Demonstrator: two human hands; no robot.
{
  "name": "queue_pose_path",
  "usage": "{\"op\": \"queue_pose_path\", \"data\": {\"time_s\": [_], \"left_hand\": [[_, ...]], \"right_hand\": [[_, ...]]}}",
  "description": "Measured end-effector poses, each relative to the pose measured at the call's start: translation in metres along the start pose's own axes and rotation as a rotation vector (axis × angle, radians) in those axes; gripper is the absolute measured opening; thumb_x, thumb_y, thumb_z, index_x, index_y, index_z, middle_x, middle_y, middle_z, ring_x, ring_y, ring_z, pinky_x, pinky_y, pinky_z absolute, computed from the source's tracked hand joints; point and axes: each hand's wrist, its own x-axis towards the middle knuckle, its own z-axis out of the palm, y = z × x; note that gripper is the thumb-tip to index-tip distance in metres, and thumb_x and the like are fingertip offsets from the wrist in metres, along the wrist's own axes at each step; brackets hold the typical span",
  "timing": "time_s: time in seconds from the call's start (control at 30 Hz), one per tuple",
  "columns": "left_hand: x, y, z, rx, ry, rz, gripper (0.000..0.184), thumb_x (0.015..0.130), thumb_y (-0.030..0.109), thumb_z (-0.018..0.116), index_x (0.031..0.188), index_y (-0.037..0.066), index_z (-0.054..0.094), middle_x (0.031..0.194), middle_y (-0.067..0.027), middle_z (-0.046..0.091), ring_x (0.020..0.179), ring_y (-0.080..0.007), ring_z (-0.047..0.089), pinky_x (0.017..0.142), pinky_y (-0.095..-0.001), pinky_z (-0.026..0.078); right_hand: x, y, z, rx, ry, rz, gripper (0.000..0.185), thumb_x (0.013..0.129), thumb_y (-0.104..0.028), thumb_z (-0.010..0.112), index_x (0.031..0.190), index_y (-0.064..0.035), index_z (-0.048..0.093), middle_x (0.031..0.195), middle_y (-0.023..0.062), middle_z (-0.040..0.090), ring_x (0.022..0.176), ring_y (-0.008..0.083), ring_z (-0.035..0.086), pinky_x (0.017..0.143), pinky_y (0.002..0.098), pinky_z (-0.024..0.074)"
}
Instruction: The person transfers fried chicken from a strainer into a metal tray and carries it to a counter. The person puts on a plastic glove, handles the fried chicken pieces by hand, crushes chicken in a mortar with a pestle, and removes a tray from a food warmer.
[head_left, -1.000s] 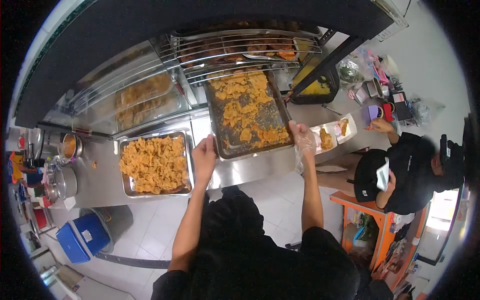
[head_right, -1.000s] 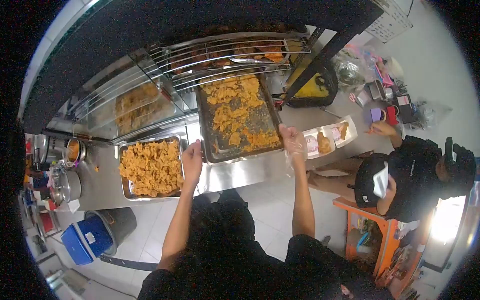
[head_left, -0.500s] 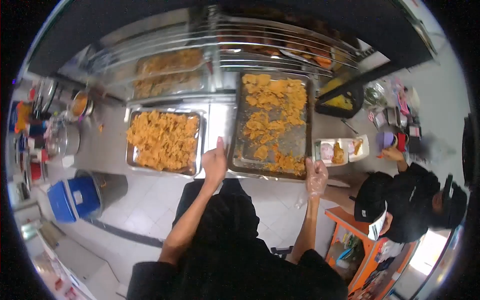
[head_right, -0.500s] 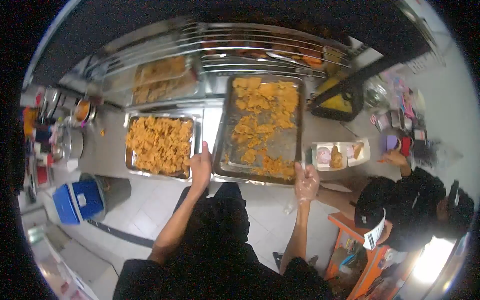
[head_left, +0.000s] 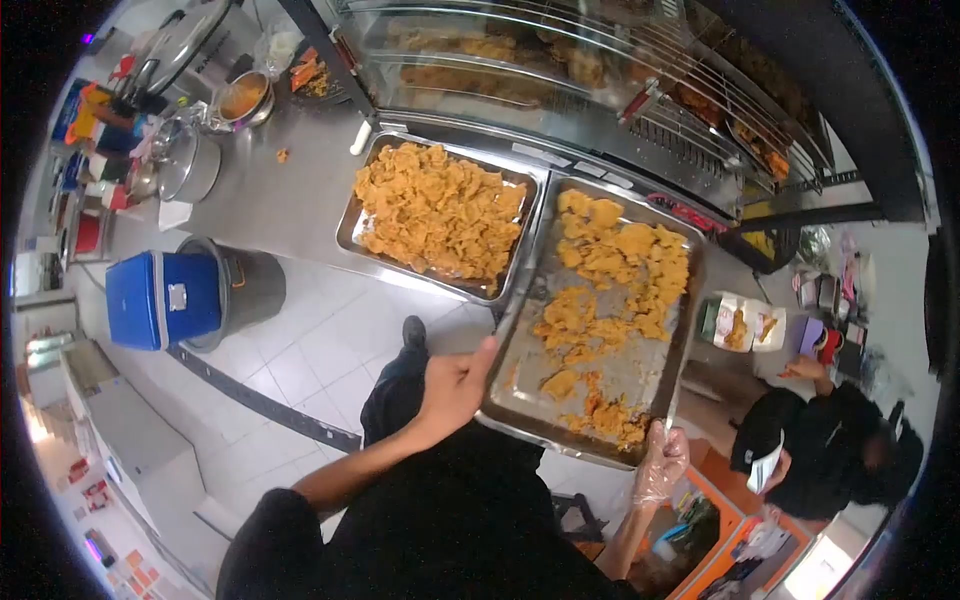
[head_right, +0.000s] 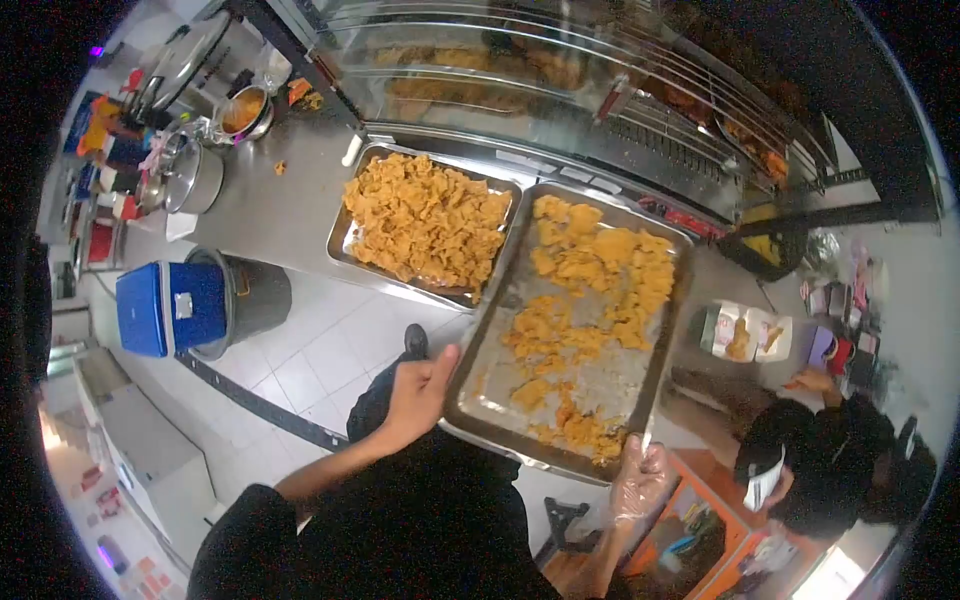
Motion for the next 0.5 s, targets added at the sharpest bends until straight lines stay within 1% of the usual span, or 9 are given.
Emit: {"op": "queue_pose_path", "data": {"time_s": [0.03, 0.07, 0.1, 0.17, 0.2, 0.3, 0.37, 0.43, 0.5], "left_hand": [[-0.008, -0.005, -0.025, -0.013, -0.004, -0.065, 0.059, 0.098, 0.037, 0.055, 0.057, -0.006, 0.046, 0.047, -0.0009, 0.030, 0.050, -0.0062, 0.028, 0.042, -0.0332, 0.024], [-0.014, -0.010, -0.049, -0.024, -0.011, -0.126, 0.059, 0.098, 0.035, 0.054, 0.057, -0.006, 0.046, 0.048, 0.0028, 0.032, 0.051, -0.0046, 0.029, 0.042, -0.0318, 0.024], [-0.021, -0.013, -0.072, 0.010, -0.009, -0.135, 0.058, 0.099, 0.033, 0.054, 0.056, -0.006, 0.045, 0.051, 0.0070, 0.034, 0.053, -0.0033, 0.031, 0.043, -0.0295, 0.024], [-0.031, -0.022, -0.111, -0.043, 0.051, -0.228, 0.060, 0.099, 0.032, 0.054, 0.052, -0.004, 0.045, 0.051, 0.0073, 0.035, 0.052, -0.0036, 0.030, 0.044, -0.0282, 0.022], [-0.033, -0.026, -0.129, -0.040, 0.009, -0.219, 0.060, 0.099, 0.032, 0.054, 0.052, -0.004, 0.045, 0.051, 0.0073, 0.035, 0.052, -0.0036, 0.030, 0.044, -0.0282, 0.022], [-0.033, -0.036, -0.177, -0.095, 0.025, -0.294, 0.059, 0.099, 0.032, 0.054, 0.049, 0.001, 0.047, 0.051, 0.0077, 0.037, 0.051, -0.0040, 0.029, 0.045, -0.0273, 0.021], [-0.029, -0.040, -0.201, -0.256, 0.104, -0.292, 0.057, 0.099, 0.033, 0.054, 0.049, 0.005, 0.050, 0.050, 0.0076, 0.039, 0.049, -0.0041, 0.029, 0.045, -0.0271, 0.019], [-0.026, -0.044, -0.221, -0.285, 0.091, -0.341, 0.054, 0.099, 0.033, 0.055, 0.054, 0.004, 0.055, 0.051, 0.0072, 0.044, 0.049, -0.0039, 0.032, 0.045, -0.0262, 0.021], [-0.017, -0.045, -0.231, -0.319, 0.005, -0.413, 0.043, 0.097, 0.035, 0.056, 0.080, -0.003, 0.070, 0.067, -0.0020, 0.063, 0.055, -0.0073, 0.049, 0.051, -0.0236, 0.039]], "right_hand": [[-0.018, -0.010, 0.010, -0.003, -0.038, 0.008, 0.040, 0.091, -0.019, 0.068, 0.064, -0.0106, 0.039, 0.062, -0.0095, 0.035, 0.061, 0.0025, 0.027, 0.052, 0.0233, 0.0212], [-0.038, -0.024, 0.024, 0.029, -0.043, 0.097, 0.038, 0.090, -0.019, 0.068, 0.064, -0.0102, 0.042, 0.062, -0.0087, 0.036, 0.060, 0.0032, 0.029, 0.051, 0.0237, 0.0229], [-0.052, -0.031, 0.039, 0.029, -0.007, 0.104, 0.038, 0.090, -0.019, 0.068, 0.064, -0.0102, 0.042, 0.062, -0.0087, 0.036, 0.060, 0.0032, 0.029, 0.051, 0.0237, 0.0229], [-0.082, -0.046, 0.062, -0.087, -0.081, 0.178, 0.039, 0.090, -0.021, 0.068, 0.063, -0.0099, 0.043, 0.062, -0.0077, 0.036, 0.060, 0.0042, 0.030, 0.050, 0.0246, 0.0238], [-0.087, -0.047, 0.072, -0.201, -0.138, 0.088, 0.038, 0.090, -0.020, 0.068, 0.063, -0.0089, 0.043, 0.061, -0.0071, 0.036, 0.059, 0.0047, 0.031, 0.050, 0.0249, 0.0247], [-0.101, -0.071, 0.109, -0.176, -0.187, 0.157, 0.037, 0.088, -0.015, 0.066, 0.061, -0.0083, 0.042, 0.060, -0.0072, 0.039, 0.058, 0.0048, 0.034, 0.049, 0.0254, 0.0272], [-0.107, -0.087, 0.131, -0.164, -0.205, 0.161, 0.037, 0.089, -0.016, 0.066, 0.061, -0.0083, 0.043, 0.059, -0.0070, 0.040, 0.057, 0.0050, 0.034, 0.048, 0.0258, 0.0276], [-0.109, -0.099, 0.146, -0.132, -0.223, 0.164, 0.038, 0.089, -0.018, 0.067, 0.060, -0.0083, 0.044, 0.059, -0.0069, 0.042, 0.057, 0.0052, 0.035, 0.048, 0.0261, 0.0279], [-0.104, -0.110, 0.156, -0.048, -0.282, 0.216, 0.038, 0.090, -0.021, 0.067, 0.060, -0.0079, 0.046, 0.057, -0.0052, 0.043, 0.055, 0.0053, 0.035, 0.048, 0.0263, 0.0282]]}}
